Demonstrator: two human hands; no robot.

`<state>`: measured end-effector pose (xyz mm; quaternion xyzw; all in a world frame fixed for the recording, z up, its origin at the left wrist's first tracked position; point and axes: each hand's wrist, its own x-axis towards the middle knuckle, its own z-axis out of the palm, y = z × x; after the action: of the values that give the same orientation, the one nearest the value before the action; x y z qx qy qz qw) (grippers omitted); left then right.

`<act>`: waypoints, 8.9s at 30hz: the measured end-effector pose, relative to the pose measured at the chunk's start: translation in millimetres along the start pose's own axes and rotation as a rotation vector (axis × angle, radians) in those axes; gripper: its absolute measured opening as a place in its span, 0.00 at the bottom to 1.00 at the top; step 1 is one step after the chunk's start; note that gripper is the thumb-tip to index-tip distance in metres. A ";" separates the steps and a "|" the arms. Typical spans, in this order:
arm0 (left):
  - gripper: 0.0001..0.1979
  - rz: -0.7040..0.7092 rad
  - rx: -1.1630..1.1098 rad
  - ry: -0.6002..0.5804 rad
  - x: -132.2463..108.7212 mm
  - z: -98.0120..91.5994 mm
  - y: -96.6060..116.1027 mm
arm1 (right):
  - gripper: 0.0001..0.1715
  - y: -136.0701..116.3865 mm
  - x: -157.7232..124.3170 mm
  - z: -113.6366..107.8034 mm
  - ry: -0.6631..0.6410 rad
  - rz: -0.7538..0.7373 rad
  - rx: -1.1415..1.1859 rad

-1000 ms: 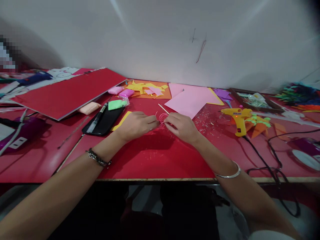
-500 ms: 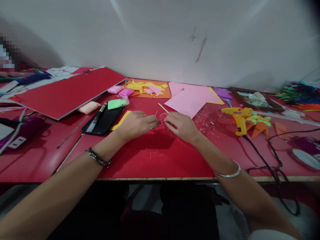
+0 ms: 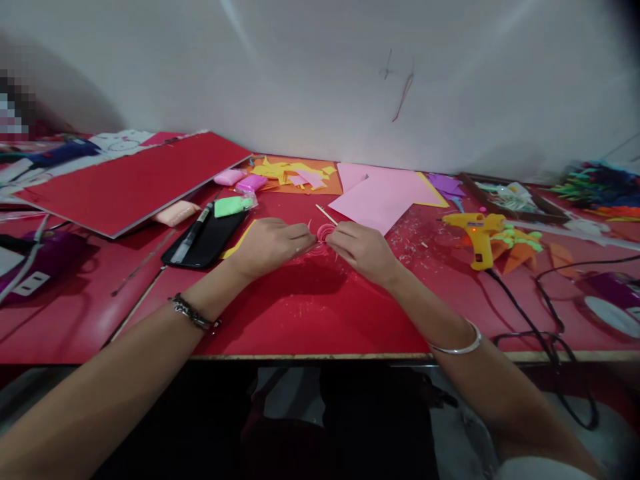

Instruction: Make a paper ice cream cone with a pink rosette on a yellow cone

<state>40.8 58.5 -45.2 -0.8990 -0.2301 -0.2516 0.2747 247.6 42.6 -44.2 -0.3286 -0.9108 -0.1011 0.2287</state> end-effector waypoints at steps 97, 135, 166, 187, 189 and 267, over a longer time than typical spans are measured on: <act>0.16 -0.181 -0.361 -0.340 5.8 12.3 4.6 | 0.09 3.4 0.0 2.9 -0.151 0.229 0.556; 0.15 -0.220 -0.329 -0.306 8.3 5.0 8.6 | 0.08 -0.9 1.1 2.9 -0.018 0.181 0.492; 0.37 -0.324 -0.738 -0.198 2.7 16.4 11.5 | 0.08 -7.6 -0.8 2.5 0.233 0.051 0.451; 0.15 -0.281 -0.676 -0.096 7.5 9.1 8.0 | 0.10 -12.0 -1.9 -1.6 0.239 0.199 0.603; 0.16 -0.286 -0.686 -0.076 8.4 8.1 8.3 | 0.09 -12.2 -1.5 -1.4 0.217 0.190 0.608; 0.04 -0.428 -0.888 -0.034 10.0 6.1 9.3 | 0.09 -8.0 -0.8 3.8 0.080 0.244 0.599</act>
<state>55.6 58.1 -47.3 -0.8657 -0.2848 -0.3616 -0.1966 241.7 37.4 -48.3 -0.3493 -0.8442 0.1864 0.3613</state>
